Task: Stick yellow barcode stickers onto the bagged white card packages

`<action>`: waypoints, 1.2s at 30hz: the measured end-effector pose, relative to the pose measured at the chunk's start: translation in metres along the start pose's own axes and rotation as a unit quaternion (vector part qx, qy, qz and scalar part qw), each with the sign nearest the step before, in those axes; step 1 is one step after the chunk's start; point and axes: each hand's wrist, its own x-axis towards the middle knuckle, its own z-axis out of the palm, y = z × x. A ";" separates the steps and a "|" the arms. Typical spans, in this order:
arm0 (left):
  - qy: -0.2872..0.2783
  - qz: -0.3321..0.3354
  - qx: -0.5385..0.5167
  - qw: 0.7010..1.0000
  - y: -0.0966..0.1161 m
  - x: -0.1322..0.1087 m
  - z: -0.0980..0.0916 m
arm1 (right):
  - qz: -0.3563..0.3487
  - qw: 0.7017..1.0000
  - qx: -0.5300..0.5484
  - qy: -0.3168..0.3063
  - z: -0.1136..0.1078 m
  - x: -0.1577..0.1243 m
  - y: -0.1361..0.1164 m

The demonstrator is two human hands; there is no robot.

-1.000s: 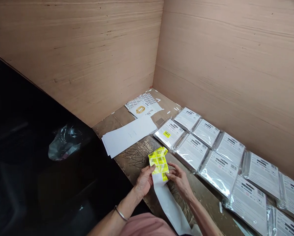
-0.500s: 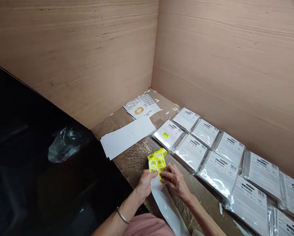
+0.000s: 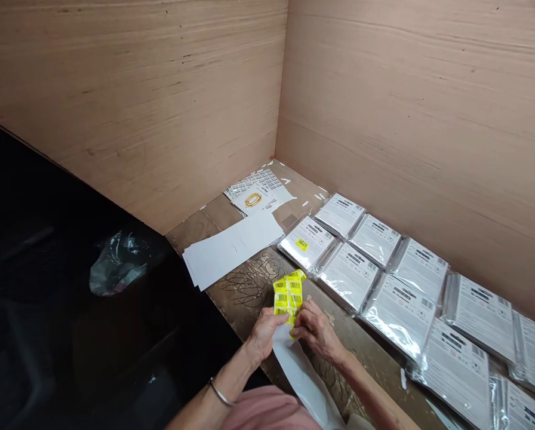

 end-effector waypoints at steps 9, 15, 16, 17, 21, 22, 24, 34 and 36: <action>0.151 -0.010 0.036 0.988 -0.008 0.014 -0.018 | -0.075 0.987 -0.138 -0.029 -0.001 -0.022 -0.027; 0.099 -0.029 0.032 0.994 -0.004 0.016 -0.025 | 0.181 0.972 0.116 0.096 -0.069 -0.013 0.006; 0.096 -0.031 0.029 0.994 -0.004 0.016 -0.026 | 0.219 0.961 0.123 0.113 -0.085 -0.007 0.019; 0.093 -0.032 0.025 0.995 -0.005 0.016 -0.027 | 0.244 0.954 0.118 0.127 -0.099 -0.002 0.034; 0.100 -0.042 0.019 0.994 -0.010 0.016 -0.030 | 0.275 0.946 0.075 0.154 -0.132 0.018 0.088; 0.098 -0.044 0.019 0.994 -0.011 0.017 -0.031 | 0.279 0.946 0.063 0.154 -0.134 0.021 0.097; 0.095 -0.048 0.015 0.994 -0.012 0.017 -0.032 | 0.288 0.945 0.041 0.150 -0.133 0.025 0.108; 0.093 -0.055 0.001 0.994 -0.006 0.015 -0.022 | 0.343 0.911 -0.168 0.154 -0.118 0.029 0.103; 0.113 -0.051 -0.004 0.992 -0.006 0.013 -0.018 | 0.359 0.892 -0.213 0.172 -0.117 0.027 0.101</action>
